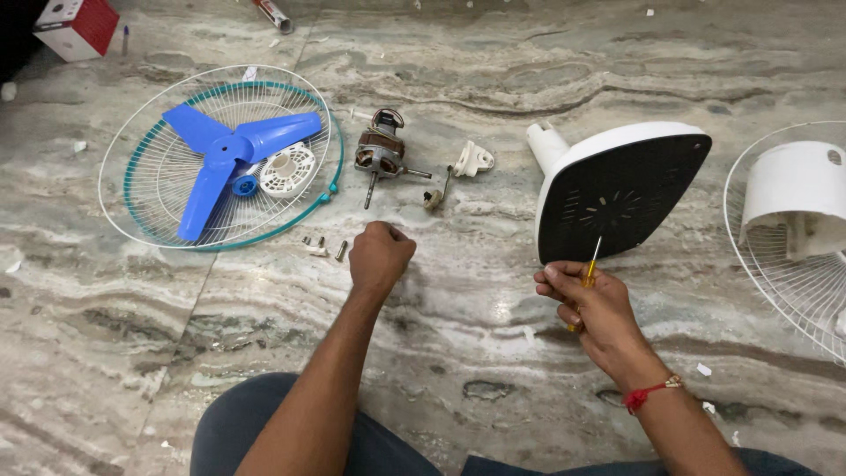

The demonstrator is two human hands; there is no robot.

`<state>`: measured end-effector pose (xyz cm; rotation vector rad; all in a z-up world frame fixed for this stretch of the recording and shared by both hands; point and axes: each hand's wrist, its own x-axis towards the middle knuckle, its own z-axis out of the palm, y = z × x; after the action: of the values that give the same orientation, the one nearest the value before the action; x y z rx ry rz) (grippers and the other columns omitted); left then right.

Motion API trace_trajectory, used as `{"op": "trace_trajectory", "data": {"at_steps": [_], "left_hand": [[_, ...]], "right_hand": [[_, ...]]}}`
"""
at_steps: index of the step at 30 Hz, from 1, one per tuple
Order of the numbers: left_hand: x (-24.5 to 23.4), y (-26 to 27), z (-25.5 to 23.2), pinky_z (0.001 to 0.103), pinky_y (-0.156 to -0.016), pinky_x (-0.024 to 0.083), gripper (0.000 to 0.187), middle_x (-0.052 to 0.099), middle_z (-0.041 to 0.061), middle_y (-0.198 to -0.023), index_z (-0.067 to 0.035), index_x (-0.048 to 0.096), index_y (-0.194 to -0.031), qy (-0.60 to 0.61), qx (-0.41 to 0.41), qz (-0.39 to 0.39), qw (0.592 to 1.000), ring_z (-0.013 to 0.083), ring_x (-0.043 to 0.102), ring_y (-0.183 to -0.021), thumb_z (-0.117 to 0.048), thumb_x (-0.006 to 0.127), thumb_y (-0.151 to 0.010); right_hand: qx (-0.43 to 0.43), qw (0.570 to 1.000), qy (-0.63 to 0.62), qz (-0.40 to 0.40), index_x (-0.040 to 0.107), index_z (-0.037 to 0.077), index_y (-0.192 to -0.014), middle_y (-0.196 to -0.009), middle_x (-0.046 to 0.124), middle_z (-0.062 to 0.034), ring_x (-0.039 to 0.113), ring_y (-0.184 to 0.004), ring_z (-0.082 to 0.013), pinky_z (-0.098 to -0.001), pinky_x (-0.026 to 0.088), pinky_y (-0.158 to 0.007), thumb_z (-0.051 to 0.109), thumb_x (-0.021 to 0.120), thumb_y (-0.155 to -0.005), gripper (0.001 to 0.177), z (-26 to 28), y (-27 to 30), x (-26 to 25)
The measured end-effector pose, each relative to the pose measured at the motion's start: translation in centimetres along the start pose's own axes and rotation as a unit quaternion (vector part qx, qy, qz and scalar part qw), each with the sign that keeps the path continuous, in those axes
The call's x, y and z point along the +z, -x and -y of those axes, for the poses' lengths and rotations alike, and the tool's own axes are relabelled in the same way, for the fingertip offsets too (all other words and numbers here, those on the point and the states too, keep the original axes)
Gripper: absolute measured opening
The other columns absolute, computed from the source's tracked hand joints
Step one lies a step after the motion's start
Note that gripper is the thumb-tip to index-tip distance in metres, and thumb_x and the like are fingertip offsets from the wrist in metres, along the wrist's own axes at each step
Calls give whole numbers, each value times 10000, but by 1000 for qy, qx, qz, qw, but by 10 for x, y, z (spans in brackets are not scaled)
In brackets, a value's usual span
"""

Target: The person uses a screwdriver to tighten screws on the back of a white fan base. Disassembled fan parts, including a blue blade assembly, motor, and cage, are laid out on the floor.

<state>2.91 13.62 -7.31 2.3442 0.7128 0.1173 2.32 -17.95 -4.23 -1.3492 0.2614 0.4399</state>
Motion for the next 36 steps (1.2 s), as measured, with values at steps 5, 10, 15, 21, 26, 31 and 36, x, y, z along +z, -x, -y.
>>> {"op": "trace_trajectory", "data": {"at_steps": [5, 10, 15, 21, 26, 31, 36], "left_hand": [[3, 1, 24, 477, -845, 580, 188, 762, 171, -1007, -133, 802, -937, -8, -114, -84, 990, 378, 725, -942, -261, 729, -821], [6, 1, 26, 496, -810, 570, 151, 747, 162, -990, -92, 786, -908, -13, -52, -152, 987, 391, 705, -921, -206, 700, -859], [18, -4, 37, 496, -799, 550, 116, 695, 180, -1011, -42, 767, -867, -28, 50, -184, 981, 396, 676, -910, -137, 705, -844], [25, -13, 49, 481, -832, 546, 98, 691, 185, -995, -12, 746, -867, -8, 98, -197, 976, 389, 671, -906, -89, 686, -868], [23, -9, 47, 476, -803, 542, 90, 687, 183, -998, -6, 752, -863, 5, 109, -219, 970, 383, 669, -884, -84, 719, -830], [16, -7, 56, 465, -801, 561, 116, 759, 152, -916, -48, 749, -919, 89, -46, -201, 974, 350, 725, -871, -139, 735, -848], [16, -10, 67, 449, -868, 571, 128, 766, 189, -912, -69, 793, -898, 75, -127, -190, 971, 372, 732, -906, -123, 741, -795]], "right_hand": [[11, 1000, 9, -5, 694, -8, -1087, -997, 743, -110, 703, -893, -135, -207, 374, -484, 107, 676, -950, 180, 0, 2, -1], [10, 1000, 8, 2, 684, -21, -1104, -988, 741, -114, 700, -888, -136, -203, 394, -479, 101, 675, -942, 203, 4, 3, -1], [16, 1000, 19, 3, 672, -27, -1113, -975, 733, -129, 706, -884, -139, -205, 386, -468, 105, 669, -944, 215, 5, 5, 2], [10, 1000, 16, -9, 684, -25, -1097, -985, 736, -128, 693, -875, -138, -205, 399, -482, 106, 675, -947, 200, 7, 5, 0], [4, 1000, 1, -1, 686, -26, -1087, -1000, 746, -127, 692, -887, -142, -209, 392, -485, 104, 665, -943, 195, 6, 4, -3], [-3, 1000, -13, 2, 680, -31, -1095, -1007, 742, -130, 674, -872, -130, -208, 367, -481, 100, 673, -949, 196, 5, 2, -7], [-6, 1000, -18, 5, 674, -21, -1095, -1005, 736, -125, 663, -858, -126, -207, 361, -478, 103, 675, -953, 188, 5, 2, -8]]}}
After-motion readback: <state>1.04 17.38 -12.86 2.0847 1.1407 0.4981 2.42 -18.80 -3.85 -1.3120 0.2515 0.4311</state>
